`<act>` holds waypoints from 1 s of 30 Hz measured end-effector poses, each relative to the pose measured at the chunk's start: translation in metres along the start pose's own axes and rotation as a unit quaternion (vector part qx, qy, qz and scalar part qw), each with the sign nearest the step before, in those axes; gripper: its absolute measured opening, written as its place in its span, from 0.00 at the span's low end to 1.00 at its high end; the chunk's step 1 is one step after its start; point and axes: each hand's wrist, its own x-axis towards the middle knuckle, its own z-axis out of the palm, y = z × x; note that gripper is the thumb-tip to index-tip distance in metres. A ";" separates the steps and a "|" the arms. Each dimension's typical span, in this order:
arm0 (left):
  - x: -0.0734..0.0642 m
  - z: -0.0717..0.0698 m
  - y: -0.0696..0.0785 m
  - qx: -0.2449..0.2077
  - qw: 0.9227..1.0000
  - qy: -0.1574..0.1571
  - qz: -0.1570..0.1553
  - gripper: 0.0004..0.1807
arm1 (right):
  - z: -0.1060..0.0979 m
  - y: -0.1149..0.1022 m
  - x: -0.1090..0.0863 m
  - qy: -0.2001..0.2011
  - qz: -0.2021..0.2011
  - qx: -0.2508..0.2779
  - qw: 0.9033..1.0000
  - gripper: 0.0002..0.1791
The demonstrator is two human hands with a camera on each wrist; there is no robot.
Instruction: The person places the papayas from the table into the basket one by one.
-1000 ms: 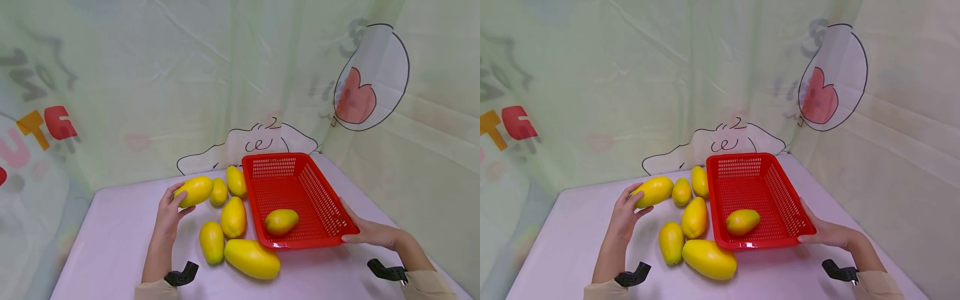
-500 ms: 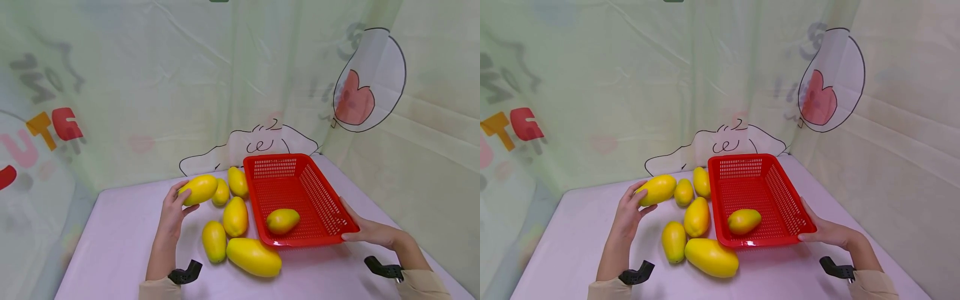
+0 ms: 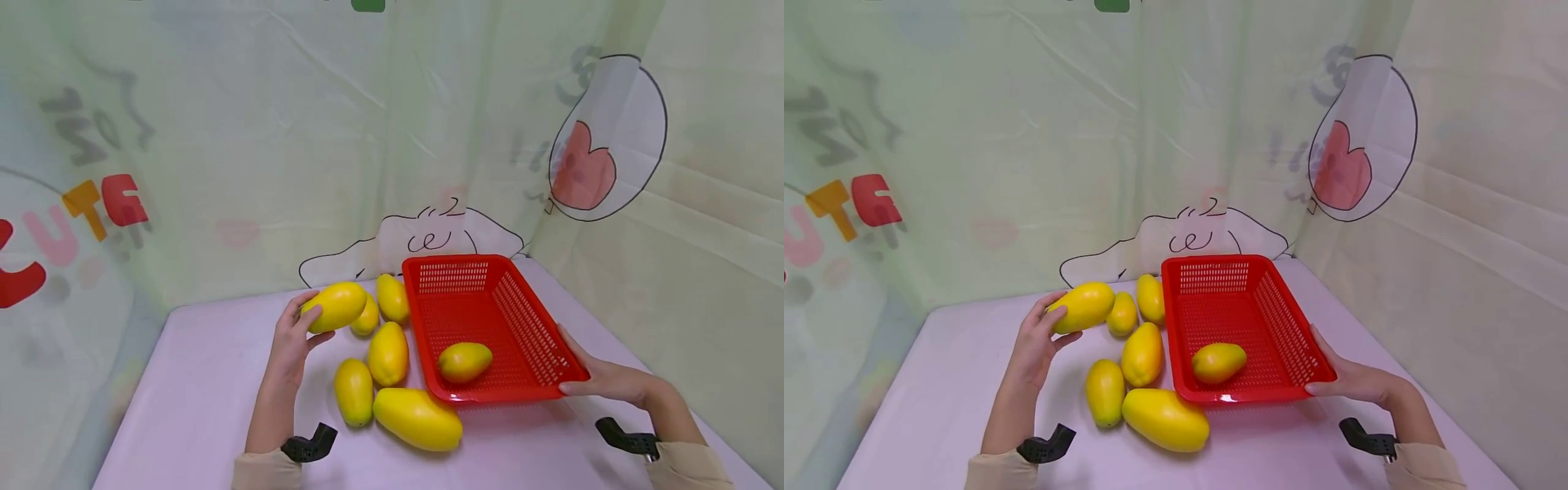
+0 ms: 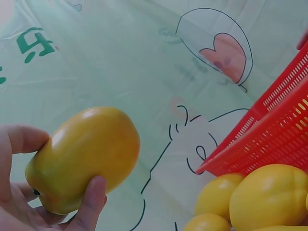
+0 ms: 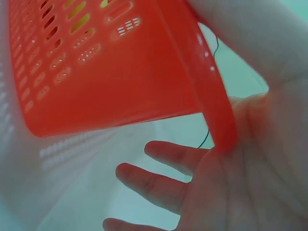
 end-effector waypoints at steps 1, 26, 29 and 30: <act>0.000 0.001 0.000 0.002 1.000 -0.002 0.000 0.21 | 0.000 -0.001 -0.002 -0.001 0.004 0.000 1.000 0.56; -0.008 0.018 0.000 0.025 0.999 -0.029 0.010 0.21 | -0.002 -0.007 -0.001 0.002 -0.015 -0.029 0.999 0.56; -0.010 0.022 -0.001 0.027 0.999 -0.031 0.012 0.20 | -0.002 -0.005 0.000 0.003 -0.023 -0.038 0.999 0.56; -0.011 0.024 -0.001 0.029 0.999 -0.032 0.014 0.20 | -0.002 -0.005 0.000 0.003 -0.025 -0.040 0.999 0.56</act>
